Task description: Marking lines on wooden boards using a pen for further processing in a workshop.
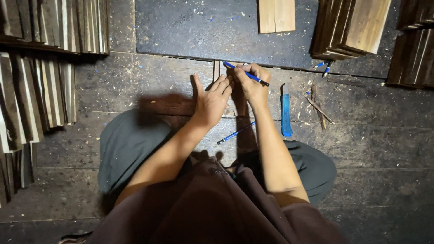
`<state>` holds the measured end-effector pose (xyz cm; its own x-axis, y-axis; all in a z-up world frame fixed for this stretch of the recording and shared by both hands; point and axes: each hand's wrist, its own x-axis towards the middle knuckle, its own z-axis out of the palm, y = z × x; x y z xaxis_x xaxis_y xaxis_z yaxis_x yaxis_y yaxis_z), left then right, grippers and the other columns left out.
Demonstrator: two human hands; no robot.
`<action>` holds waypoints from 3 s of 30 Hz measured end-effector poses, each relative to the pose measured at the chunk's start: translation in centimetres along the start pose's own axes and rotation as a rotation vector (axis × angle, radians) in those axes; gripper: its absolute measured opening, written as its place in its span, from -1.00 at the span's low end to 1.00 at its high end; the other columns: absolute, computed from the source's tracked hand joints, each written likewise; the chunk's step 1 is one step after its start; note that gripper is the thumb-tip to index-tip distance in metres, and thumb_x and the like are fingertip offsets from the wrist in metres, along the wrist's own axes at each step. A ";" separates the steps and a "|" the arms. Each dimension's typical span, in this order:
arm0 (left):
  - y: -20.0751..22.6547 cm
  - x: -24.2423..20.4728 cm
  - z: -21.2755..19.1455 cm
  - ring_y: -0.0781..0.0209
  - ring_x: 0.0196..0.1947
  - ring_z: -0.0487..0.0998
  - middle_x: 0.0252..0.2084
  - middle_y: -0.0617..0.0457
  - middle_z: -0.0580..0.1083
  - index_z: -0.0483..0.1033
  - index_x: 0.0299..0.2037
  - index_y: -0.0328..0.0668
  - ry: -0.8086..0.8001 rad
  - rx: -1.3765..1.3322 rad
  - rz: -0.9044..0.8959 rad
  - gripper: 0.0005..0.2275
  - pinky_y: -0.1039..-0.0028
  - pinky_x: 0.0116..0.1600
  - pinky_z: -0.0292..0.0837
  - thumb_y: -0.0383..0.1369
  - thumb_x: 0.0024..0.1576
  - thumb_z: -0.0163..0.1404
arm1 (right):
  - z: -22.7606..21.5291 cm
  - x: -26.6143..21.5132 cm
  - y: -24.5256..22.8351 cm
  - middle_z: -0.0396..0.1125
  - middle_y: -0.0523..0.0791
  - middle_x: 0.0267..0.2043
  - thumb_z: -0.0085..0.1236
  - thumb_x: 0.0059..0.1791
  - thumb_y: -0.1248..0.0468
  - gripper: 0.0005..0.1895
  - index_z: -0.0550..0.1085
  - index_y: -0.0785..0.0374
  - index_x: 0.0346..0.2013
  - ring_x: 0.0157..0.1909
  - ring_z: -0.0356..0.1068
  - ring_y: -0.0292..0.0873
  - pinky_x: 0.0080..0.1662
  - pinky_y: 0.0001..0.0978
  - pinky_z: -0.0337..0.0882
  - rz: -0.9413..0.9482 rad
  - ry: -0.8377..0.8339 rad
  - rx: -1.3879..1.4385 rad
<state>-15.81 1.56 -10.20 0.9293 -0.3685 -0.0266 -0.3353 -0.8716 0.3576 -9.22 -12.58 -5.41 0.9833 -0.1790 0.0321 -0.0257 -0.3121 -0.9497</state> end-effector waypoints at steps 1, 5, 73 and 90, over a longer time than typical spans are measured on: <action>0.0 0.0 -0.1 0.19 0.48 0.15 0.33 0.05 0.33 0.39 0.20 -0.05 0.008 -0.011 0.000 -0.44 -0.72 0.29 -0.46 -0.20 -0.03 0.26 | 0.0 0.2 0.3 0.48 -0.02 -0.51 0.43 -0.12 0.34 -0.92 0.64 0.27 -0.42 -0.43 0.38 -0.34 -0.39 -0.46 0.39 -0.017 -0.018 -0.022; 0.1 0.3 -0.3 0.20 0.50 0.12 0.35 0.06 0.32 0.37 0.23 -0.03 -0.003 -0.051 -0.012 -0.45 -0.73 0.29 -0.47 -0.20 0.01 0.25 | -0.2 0.9 0.2 0.50 -0.04 -0.49 0.43 -0.14 0.34 -0.92 0.63 0.25 -0.47 -0.42 0.40 -0.32 -0.35 -0.43 0.40 -0.048 -0.073 -0.055; 2.3 -0.2 -2.9 0.26 0.34 0.33 0.19 0.22 0.43 0.53 0.01 0.06 0.215 -0.023 -0.107 -0.78 -0.81 0.10 -0.16 -0.36 0.16 0.07 | -1.9 3.0 -1.9 0.44 0.07 -0.38 0.24 -0.14 0.48 -0.88 0.59 0.34 -0.32 -0.36 0.50 0.15 -0.27 -0.10 0.56 -0.375 -0.381 -0.852; -0.4 0.7 -2.3 0.28 0.54 -0.06 0.49 0.27 0.10 0.17 0.42 0.25 -0.283 -0.166 -0.102 -0.37 -0.78 0.24 -0.44 -0.34 0.14 0.18 | -3.2 -17.1 -2.1 0.51 -0.07 -0.36 0.33 -0.04 0.42 -0.95 0.61 0.24 -0.37 -0.32 0.54 -0.03 -0.23 -0.33 0.49 -0.356 0.102 -0.252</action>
<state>-14.63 2.42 -8.25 0.8692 -0.3772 -0.3196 -0.1915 -0.8528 0.4858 -26.54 -11.86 -2.92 0.9162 -0.1064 0.3864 0.2559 -0.5866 -0.7684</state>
